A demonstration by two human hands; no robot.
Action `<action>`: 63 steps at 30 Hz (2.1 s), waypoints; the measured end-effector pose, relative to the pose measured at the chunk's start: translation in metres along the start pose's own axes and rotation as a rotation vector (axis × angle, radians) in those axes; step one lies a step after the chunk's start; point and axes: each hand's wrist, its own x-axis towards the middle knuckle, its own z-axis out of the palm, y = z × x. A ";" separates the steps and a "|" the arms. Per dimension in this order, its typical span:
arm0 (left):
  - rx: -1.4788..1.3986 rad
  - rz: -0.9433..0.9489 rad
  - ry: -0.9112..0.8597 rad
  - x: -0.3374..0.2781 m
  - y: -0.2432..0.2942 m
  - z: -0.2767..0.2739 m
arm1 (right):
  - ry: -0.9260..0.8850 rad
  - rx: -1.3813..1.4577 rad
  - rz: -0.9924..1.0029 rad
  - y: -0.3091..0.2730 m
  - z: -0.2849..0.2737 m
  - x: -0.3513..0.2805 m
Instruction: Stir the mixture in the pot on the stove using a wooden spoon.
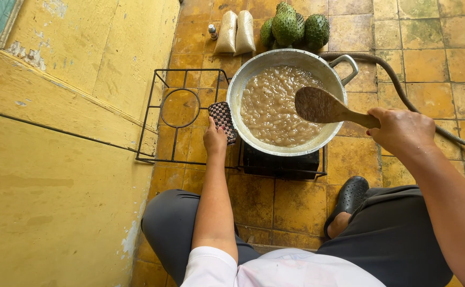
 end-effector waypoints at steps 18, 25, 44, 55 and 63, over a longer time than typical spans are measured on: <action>0.231 -0.034 -0.053 -0.017 0.035 -0.011 | -0.066 -0.003 -0.003 -0.011 -0.010 -0.003; 0.242 -0.023 0.011 -0.012 0.032 -0.008 | -0.077 0.031 0.011 -0.009 -0.013 -0.006; -0.021 -0.142 -0.054 -0.026 0.059 -0.034 | -0.055 0.032 0.060 -0.002 -0.009 0.017; -0.406 -0.012 0.056 -0.112 0.132 -0.136 | -0.011 0.025 0.075 0.007 0.006 0.037; -0.164 0.174 -0.227 -0.196 0.115 -0.212 | 0.147 -0.152 -0.013 -0.006 0.028 0.067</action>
